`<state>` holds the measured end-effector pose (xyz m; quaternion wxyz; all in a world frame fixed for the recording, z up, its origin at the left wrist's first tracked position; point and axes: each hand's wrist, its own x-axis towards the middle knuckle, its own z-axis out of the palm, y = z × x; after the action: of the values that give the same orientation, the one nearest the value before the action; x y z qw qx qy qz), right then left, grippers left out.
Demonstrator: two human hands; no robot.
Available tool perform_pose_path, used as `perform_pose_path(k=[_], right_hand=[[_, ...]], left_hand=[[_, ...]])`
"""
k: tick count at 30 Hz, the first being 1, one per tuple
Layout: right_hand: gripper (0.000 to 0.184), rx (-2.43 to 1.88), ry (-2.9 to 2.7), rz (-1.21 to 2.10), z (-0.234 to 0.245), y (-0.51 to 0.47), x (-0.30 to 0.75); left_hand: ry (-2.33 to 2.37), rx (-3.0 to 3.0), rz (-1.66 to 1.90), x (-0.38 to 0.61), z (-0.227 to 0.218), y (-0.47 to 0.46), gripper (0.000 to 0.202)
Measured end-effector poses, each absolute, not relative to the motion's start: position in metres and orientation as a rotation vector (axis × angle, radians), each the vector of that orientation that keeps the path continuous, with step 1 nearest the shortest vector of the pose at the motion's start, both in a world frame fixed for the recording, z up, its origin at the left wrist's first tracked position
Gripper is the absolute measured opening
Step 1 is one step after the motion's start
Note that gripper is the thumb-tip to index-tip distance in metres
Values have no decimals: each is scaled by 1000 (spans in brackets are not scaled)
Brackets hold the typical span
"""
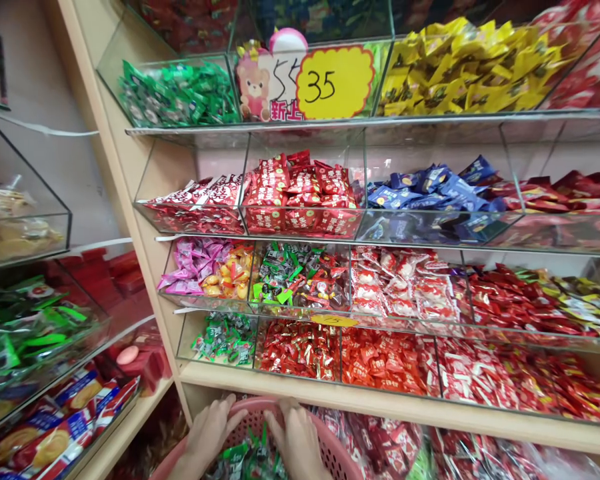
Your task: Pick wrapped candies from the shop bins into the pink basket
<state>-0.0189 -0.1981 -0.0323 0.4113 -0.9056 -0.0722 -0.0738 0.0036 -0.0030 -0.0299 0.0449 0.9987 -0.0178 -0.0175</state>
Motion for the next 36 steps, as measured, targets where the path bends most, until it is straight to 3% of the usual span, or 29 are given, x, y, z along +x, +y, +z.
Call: perform_pose_path(k=[7, 13, 17, 26, 31, 36], right_hand=[[29, -2331, -674, -623, 130, -224, 8], [23, -2989, -741, -953, 223, -243, 71], [25, -3191, -678, -937, 235, -241, 98], [22, -3141, -758, -920, 235, -243, 106], [24, -3028, -736, -968, 235, -256, 108], [23, -2630, -762, -1023, 230, -269, 112]], left_hand=[[-69, 3020, -92, 11, -38, -5, 39], [-61, 3012, -148, 15, -42, -6, 38], [-45, 3015, -139, 13, -41, -4, 39], [-55, 3018, -124, 12, -45, -4, 39], [-62, 3000, -130, 11, -40, -5, 39], [-48, 3001, -129, 9, -36, -6, 38]])
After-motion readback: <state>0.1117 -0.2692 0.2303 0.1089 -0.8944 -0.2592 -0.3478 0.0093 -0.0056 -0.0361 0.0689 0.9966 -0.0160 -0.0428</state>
